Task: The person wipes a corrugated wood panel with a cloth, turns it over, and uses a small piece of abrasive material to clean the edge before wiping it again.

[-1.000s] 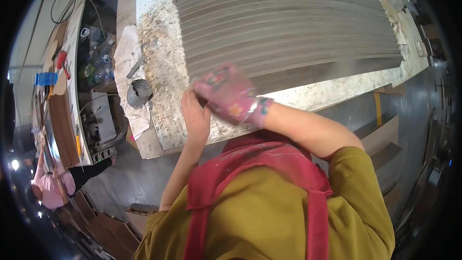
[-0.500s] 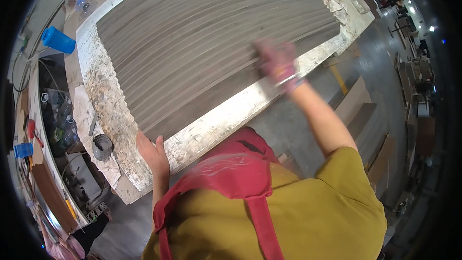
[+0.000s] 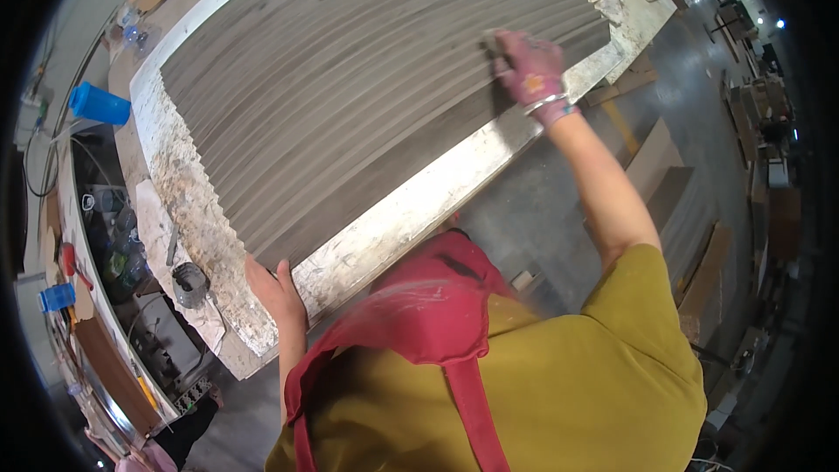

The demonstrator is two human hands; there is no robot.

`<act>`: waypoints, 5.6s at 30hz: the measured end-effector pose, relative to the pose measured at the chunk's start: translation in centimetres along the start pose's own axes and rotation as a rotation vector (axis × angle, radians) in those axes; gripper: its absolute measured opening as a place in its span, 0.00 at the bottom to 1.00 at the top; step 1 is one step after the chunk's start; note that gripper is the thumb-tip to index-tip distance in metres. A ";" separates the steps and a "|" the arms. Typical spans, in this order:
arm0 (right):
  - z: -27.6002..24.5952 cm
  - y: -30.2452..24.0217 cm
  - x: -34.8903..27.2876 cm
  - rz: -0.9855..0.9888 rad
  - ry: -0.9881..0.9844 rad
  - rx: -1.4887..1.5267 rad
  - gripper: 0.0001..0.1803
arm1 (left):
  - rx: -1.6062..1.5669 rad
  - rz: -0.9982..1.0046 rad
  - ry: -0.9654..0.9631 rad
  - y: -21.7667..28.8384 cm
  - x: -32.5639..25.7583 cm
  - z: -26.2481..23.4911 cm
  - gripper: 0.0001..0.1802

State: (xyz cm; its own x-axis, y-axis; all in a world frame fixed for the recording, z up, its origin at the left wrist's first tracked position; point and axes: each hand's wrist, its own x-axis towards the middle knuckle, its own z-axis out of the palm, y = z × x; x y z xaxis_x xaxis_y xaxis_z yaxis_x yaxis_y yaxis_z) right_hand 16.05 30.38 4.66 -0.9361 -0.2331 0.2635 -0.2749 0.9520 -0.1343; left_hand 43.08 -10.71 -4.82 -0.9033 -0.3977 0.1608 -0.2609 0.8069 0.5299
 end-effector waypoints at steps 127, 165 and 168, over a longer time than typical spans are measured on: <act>0.9 28.7 12.5 -0.119 -0.162 0.276 0.26 | 0.338 0.186 0.179 20.3 -0.2 12.2 0.31; 8.2 28.2 29.7 -0.032 -0.006 -0.151 0.18 | 0.290 -0.456 0.349 19.3 -4.8 9.0 0.29; 6.4 31.7 31.9 0.018 0.134 -0.053 0.17 | 0.343 -0.551 0.512 13.8 -3.2 7.1 0.32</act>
State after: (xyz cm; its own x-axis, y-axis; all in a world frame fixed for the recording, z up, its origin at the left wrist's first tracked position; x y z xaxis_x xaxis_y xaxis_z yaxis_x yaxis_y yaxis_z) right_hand -23.97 51.82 2.69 -0.9020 -0.1912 0.3871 -0.2435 0.9657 -0.0905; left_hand 39.93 4.82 -3.91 -0.3701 -0.8582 0.3557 -0.7852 0.4936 0.3738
